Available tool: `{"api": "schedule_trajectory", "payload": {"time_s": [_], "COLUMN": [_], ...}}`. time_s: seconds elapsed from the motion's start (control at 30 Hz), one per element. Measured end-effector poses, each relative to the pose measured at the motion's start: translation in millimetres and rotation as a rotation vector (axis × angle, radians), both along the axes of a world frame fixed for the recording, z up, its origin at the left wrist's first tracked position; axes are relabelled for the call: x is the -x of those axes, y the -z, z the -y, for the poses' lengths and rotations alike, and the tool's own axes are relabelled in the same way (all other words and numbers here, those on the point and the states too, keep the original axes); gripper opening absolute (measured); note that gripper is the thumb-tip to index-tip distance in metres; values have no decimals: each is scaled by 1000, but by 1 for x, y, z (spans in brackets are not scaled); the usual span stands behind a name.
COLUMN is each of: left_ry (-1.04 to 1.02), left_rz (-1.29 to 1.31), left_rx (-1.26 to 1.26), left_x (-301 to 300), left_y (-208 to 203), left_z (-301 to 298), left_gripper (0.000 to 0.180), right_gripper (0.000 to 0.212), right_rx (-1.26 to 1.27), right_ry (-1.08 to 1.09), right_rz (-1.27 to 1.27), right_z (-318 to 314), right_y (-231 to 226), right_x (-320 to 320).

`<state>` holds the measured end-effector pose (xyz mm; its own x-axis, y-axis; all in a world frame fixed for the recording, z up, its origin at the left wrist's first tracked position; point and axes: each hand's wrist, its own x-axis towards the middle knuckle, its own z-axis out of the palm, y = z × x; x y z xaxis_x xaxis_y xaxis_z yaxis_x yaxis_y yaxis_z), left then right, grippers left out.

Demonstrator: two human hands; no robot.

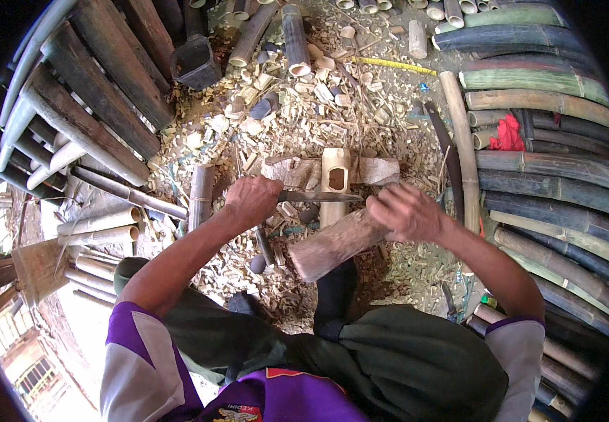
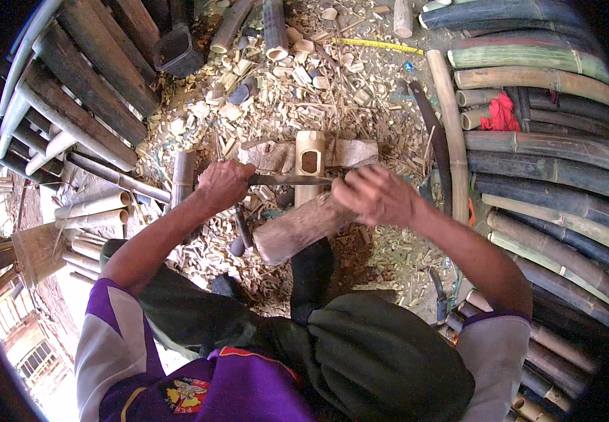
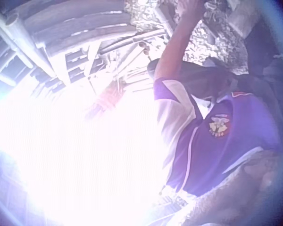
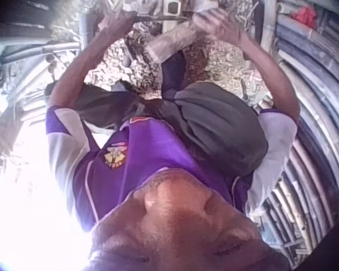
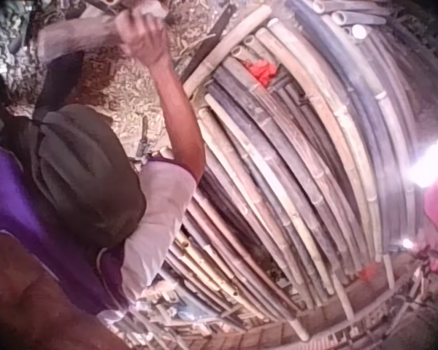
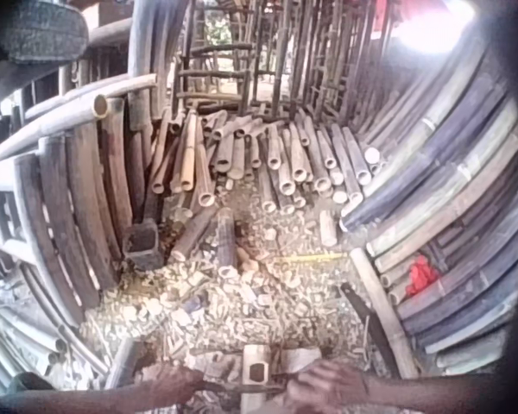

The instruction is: The person carves a bamboo pole using a knife and a wooden mallet, shaping the end and hollowing the interior. They repeatedly strike the knife with the mallet, rotate the pole, and inspect the carved sections.

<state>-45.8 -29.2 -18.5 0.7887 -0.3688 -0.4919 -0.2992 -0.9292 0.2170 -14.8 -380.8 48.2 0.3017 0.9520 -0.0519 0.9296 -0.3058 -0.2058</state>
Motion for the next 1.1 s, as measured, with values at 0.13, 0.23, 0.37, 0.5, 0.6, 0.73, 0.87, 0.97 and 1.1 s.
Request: {"api": "schedule_trajectory", "payload": {"time_s": [0.13, 0.23, 0.37, 0.5, 0.6, 0.73, 0.87, 0.97, 1.1], "left_ry": [12, -10, -12, -3, 8, -26, -6, -21, -18], "left_rz": [53, 36, 30, 72, 62, 25, 69, 98, -195], "left_rx": [61, 53, 13, 15, 19, -12, -20, -3, 621], "left_x": [5, 13, 11, 7, 6, 5, 6, -2, -35], "left_y": [10, 11, 11, 23, 20, 19, 22, 22, 45], "left_z": [-6, -2, 0, -6, 2, 1, -2, 3, -34], "left_gripper": [11, 10, 10, 10, 11, 12, 14, 14, 32], "right_gripper": [61, 57, 61, 67, 64, 58, 73, 76, 60], "right_rx": [158, 8, 56, 10, -24, 94, 89, 169, 86], "right_ry": [63, -62, 6, -93, -87, 15, -74, 257, 663], "right_rz": [86, 16, 165, 90, 199, 272, -1, 25, -286], "right_z": [4, -2, 10, -8, 9, 7, 7, 17, 2], "right_y": [12, 6, 26, 10, 26, 31, 25, 28, -33], "right_x": [-24, -12, -25, -27, -35, -34, -39, -56, -65]}}
